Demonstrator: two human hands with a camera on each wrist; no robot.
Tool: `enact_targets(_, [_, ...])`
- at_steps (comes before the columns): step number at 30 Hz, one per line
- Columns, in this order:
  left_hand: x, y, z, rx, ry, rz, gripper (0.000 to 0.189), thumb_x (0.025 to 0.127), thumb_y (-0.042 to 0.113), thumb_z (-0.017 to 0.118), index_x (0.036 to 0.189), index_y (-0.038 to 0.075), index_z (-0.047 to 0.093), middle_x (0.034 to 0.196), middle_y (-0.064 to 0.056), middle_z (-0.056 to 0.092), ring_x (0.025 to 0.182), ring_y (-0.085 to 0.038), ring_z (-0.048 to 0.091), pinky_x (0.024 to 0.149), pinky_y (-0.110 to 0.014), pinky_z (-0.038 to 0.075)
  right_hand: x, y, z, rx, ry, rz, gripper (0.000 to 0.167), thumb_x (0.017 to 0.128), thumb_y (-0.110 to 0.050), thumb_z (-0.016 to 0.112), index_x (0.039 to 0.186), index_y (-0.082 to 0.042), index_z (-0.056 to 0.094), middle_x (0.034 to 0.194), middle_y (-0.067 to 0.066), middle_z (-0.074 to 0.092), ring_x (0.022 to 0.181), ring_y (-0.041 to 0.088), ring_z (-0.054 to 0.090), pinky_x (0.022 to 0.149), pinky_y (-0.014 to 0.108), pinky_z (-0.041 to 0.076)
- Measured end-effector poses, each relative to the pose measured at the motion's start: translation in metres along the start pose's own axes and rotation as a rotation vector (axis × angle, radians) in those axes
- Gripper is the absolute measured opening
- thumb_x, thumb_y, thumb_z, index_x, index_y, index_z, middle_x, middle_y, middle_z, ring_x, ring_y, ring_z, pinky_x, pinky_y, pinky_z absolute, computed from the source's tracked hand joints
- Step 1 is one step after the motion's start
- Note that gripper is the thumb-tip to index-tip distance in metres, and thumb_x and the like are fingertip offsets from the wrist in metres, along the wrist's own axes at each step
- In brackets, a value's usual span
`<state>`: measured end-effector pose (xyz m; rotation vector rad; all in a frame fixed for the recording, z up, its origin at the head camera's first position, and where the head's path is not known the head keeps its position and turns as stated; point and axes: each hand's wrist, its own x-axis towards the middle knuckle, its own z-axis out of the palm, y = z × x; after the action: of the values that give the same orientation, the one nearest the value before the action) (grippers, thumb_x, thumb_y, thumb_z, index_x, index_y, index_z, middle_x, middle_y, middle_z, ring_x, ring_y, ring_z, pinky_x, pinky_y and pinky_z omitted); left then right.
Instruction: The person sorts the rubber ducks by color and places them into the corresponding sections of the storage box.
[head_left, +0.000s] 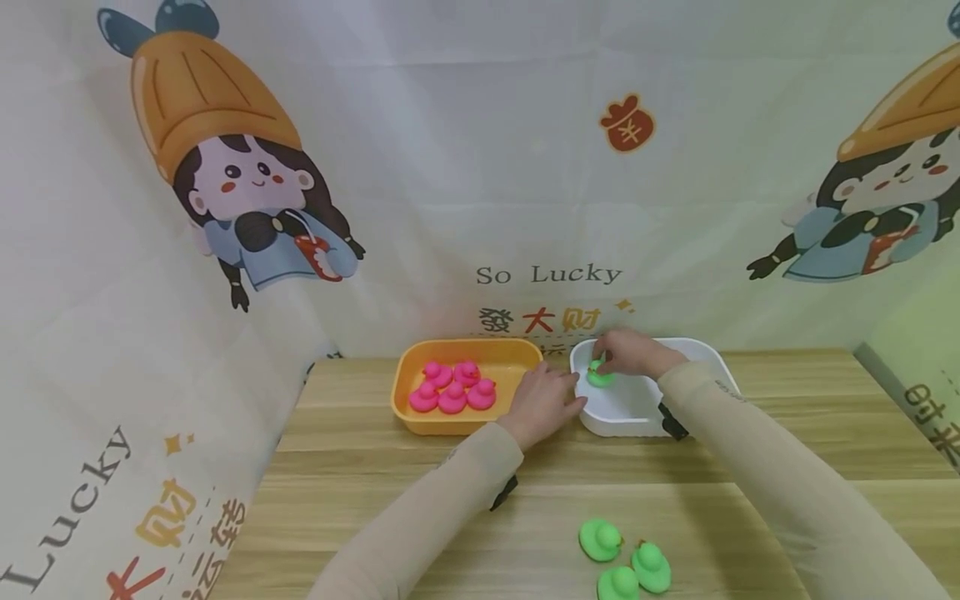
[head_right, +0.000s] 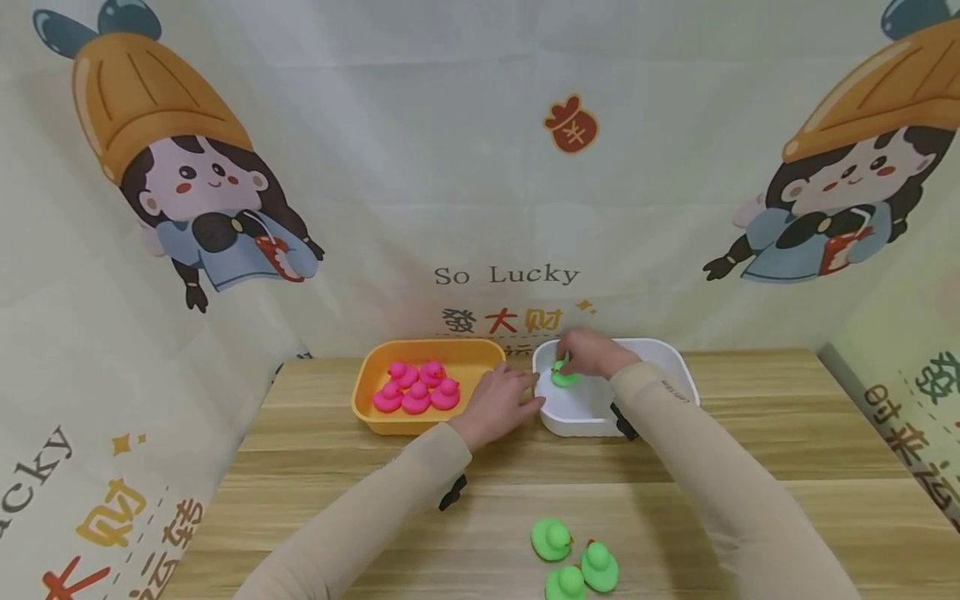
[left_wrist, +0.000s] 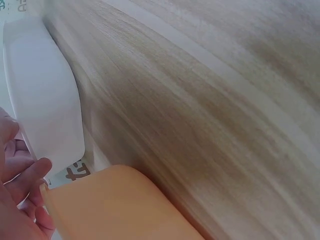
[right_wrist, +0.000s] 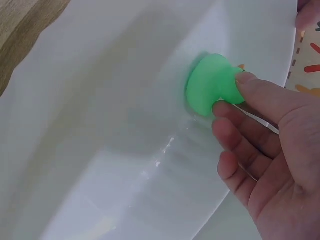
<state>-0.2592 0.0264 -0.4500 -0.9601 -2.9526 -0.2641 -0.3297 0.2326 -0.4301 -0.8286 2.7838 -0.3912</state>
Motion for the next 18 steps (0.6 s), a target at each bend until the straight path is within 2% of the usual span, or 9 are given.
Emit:
enact_targets(8, [-0.001,0.001,0.001,-0.017,0.019,-0.001,0.042,0.105,0.038,0.062,0.139,0.013,0.067,0.131,-0.003,0.072,0.117,-0.023,0.059,0.098,-0.037,0.050,-0.008,-0.001,-0.011,0.002,0.018,-0.018,0.018,0.091,-0.003,0.075,0.106,0.006,0.073,0.095,0.014,0.073,0.085,0.024,0.066,0.083,0.041,0.057])
enact_targets(18, [0.002,0.002,0.004,-0.046,-0.006,-0.026,0.046,0.106,0.041,0.060,0.142,0.012,0.066,0.136,-0.005,0.069,0.123,-0.026,0.058,0.105,-0.042,0.048,-0.039,-0.008,-0.027,0.078,0.045,-0.042,0.019,0.096,-0.005,0.069,0.109,0.008,0.073,0.092,0.010,0.074,0.084,0.021,0.067,0.079,0.040,0.057])
